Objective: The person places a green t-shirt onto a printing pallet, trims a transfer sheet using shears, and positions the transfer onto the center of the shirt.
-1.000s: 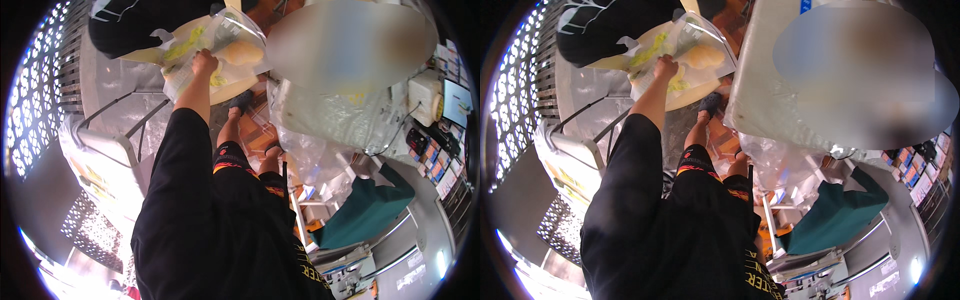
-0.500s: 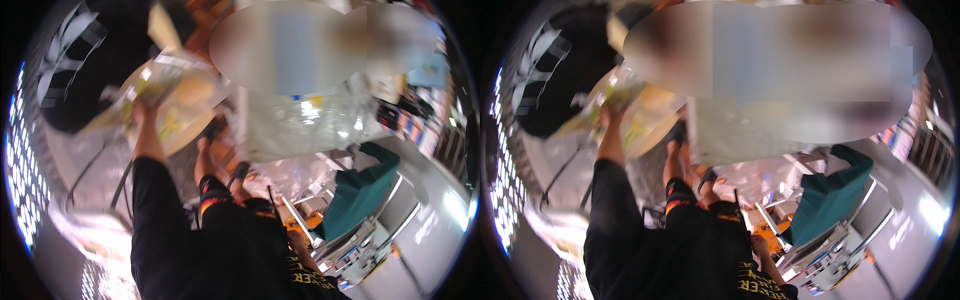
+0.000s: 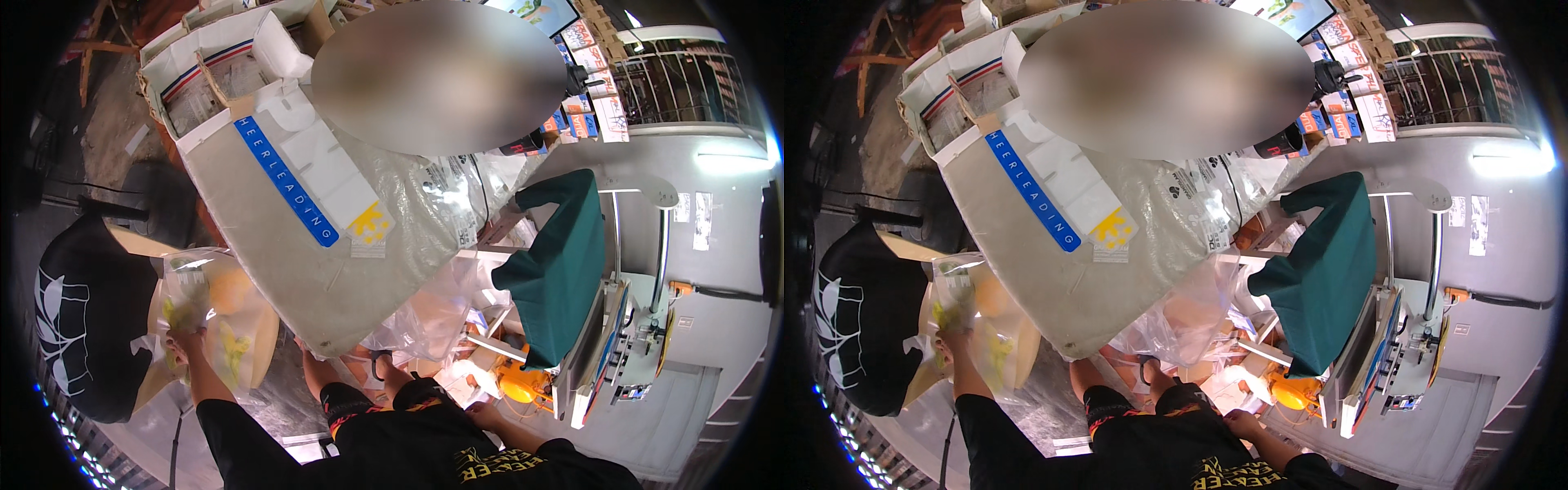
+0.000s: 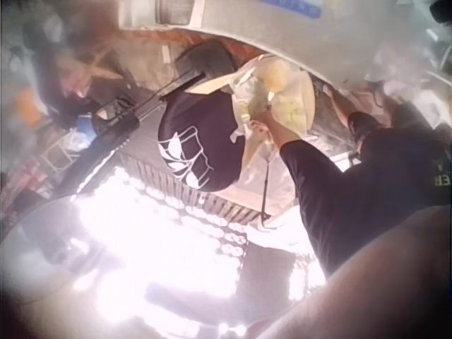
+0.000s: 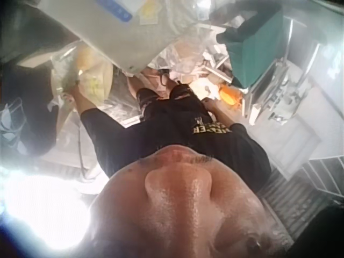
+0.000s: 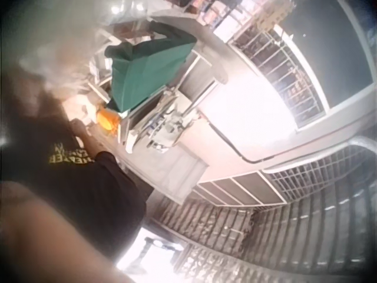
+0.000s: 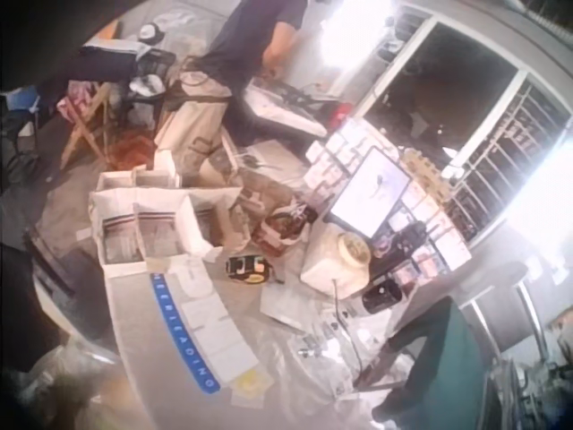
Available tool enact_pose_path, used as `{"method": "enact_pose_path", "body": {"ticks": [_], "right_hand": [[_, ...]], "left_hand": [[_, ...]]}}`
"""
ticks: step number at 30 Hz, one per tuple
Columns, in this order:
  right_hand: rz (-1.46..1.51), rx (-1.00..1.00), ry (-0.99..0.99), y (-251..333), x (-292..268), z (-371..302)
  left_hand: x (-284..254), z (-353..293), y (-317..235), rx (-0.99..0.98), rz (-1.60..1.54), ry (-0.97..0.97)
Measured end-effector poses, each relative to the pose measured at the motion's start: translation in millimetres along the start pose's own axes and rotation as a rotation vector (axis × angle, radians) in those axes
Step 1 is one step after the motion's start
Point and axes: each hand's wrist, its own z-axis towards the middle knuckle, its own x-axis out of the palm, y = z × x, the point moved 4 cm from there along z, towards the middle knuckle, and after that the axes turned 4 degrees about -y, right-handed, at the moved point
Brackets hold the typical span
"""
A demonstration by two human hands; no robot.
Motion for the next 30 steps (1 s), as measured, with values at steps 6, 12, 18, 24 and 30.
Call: {"method": "enact_pose_path", "body": {"ticks": [6,12,18,24,30], "right_hand": [[0.117,-0.006,0.016,17.2,-0.2,1.5],[0.338,-0.061,0.099,6.0,1.8,27.0],[0.705,-0.157,0.327,-69.7,-27.1,25.5],[0.897,-0.329,-1.024,-204.9,-237.7,-80.6],[0.774,0.390,-1.804,-442.1,-359.8,-164.3]], "left_hand": [[3.4,5.0,11.8,0.071,-0.052,0.054],[-33.2,-22.7,18.3,0.361,-0.347,0.138],[-91.5,-107.9,50.6,0.310,-0.589,0.028],[-310.6,-371.3,-40.7,1.182,-0.959,-0.314],[-379.4,-701.6,-165.7,1.953,-0.587,-0.769]]}}
